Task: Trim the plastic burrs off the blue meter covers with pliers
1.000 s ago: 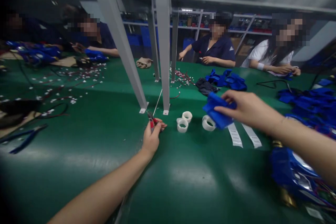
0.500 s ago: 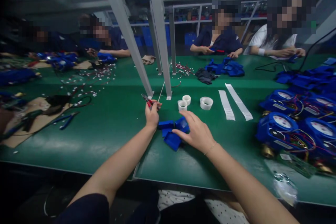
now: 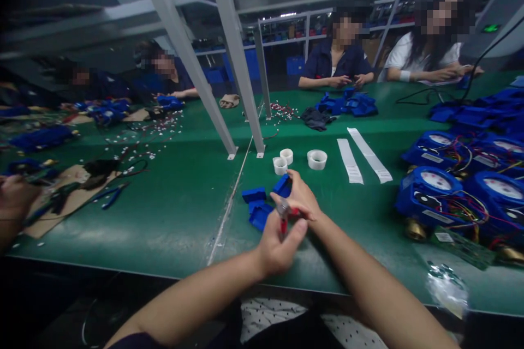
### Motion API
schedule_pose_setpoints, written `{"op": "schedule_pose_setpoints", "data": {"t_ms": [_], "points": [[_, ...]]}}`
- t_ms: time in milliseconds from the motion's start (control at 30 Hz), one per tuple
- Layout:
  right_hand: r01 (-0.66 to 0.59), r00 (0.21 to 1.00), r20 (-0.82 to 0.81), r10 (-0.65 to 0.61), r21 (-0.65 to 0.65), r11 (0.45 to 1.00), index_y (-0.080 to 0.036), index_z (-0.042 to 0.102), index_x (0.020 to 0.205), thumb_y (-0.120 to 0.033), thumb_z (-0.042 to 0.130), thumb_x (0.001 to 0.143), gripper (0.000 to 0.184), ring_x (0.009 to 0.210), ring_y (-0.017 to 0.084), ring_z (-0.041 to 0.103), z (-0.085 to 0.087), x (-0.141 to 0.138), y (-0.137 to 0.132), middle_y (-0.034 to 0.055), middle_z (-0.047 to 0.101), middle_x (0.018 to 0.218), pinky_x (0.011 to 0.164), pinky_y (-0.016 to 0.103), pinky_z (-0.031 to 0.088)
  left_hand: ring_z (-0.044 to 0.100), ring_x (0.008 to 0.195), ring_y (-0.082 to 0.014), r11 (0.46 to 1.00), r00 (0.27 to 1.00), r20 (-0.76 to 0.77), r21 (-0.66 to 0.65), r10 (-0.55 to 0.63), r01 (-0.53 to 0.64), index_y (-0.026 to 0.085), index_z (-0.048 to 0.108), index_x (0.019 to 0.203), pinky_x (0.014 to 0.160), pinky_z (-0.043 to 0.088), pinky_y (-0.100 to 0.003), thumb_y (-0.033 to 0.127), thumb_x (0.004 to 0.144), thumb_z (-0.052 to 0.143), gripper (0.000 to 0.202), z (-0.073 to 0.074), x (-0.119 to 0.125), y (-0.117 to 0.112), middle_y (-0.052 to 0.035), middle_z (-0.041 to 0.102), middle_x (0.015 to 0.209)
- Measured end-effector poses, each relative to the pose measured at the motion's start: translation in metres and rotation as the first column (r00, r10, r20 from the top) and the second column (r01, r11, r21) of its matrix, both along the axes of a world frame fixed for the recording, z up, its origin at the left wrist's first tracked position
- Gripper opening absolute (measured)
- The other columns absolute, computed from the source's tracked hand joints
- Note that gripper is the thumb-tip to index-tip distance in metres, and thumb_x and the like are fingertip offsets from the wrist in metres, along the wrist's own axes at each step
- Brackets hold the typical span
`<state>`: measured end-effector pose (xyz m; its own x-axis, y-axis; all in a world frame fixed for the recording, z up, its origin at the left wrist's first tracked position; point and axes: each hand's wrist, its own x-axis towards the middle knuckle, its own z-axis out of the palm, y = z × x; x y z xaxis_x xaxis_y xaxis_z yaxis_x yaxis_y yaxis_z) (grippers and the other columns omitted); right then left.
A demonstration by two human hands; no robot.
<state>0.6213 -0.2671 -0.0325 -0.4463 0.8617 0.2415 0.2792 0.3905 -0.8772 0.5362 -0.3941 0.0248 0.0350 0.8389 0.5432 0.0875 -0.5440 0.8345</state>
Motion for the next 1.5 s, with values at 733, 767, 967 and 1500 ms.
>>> {"op": "schedule_pose_setpoints", "data": {"t_ms": [733, 767, 967, 1500], "points": [[-0.587, 0.501, -0.865, -0.041, -0.374, 0.718, -0.024, 0.054, 0.143, -0.076, 0.058, 0.078, 0.083, 0.097, 0.02, 0.063, 0.044, 0.079, 0.006, 0.0097, 0.064, 0.127, 0.077, 0.03, 0.058, 0.064, 0.092, -0.0215, 0.909, 0.956, -0.168, -0.306, 0.242, -0.284, 0.022, 0.061, 0.106, 0.087, 0.046, -0.033, 0.04, 0.102, 0.054, 0.019, -0.053, -0.033, 0.068, -0.0036, 0.067, 0.095], [-0.575, 0.506, -0.86, -0.064, -0.391, 0.718, -0.024, 0.055, 0.141, -0.078, 0.058, 0.079, 0.082, 0.099, 0.02, 0.064, 0.044, 0.077, 0.006, 0.01, 0.064, 0.129, 0.08, 0.031, 0.059, 0.064, 0.092, -0.0215, 0.907, 0.955, -0.169, -0.307, 0.245, -0.287, 0.022, 0.061, 0.106, 0.087, 0.046, -0.033, 0.04, 0.102, 0.054, 0.02, -0.053, -0.034, 0.068, -0.0036, 0.067, 0.095], [-0.51, 0.371, -0.885, -0.283, -0.449, 0.734, -0.018, 0.056, 0.135, -0.06, 0.067, 0.09, 0.063, 0.124, 0.021, 0.065, 0.045, 0.065, 0.014, 0.0103, 0.069, 0.128, 0.106, 0.034, 0.058, 0.068, 0.089, -0.0204, 0.883, 0.974, -0.021, -0.417, 0.227, -0.215, 0.021, 0.061, 0.108, 0.087, 0.05, -0.033, 0.043, 0.1, 0.057, 0.023, -0.063, -0.033, 0.072, -0.0028, 0.068, 0.093], [-0.129, 0.5, -0.79, -0.354, -0.473, 0.872, -0.025, 0.069, 0.115, -0.041, 0.085, 0.079, 0.043, 0.117, 0.019, 0.065, 0.04, 0.052, 0.014, 0.0026, 0.07, 0.122, 0.101, 0.032, 0.057, 0.068, 0.091, -0.0196, 0.862, 0.986, 0.024, -0.49, 0.167, -0.134, 0.021, 0.061, 0.107, 0.088, 0.051, -0.033, 0.043, 0.101, 0.058, 0.023, -0.071, -0.024, 0.066, -0.0014, 0.067, 0.094]]}}
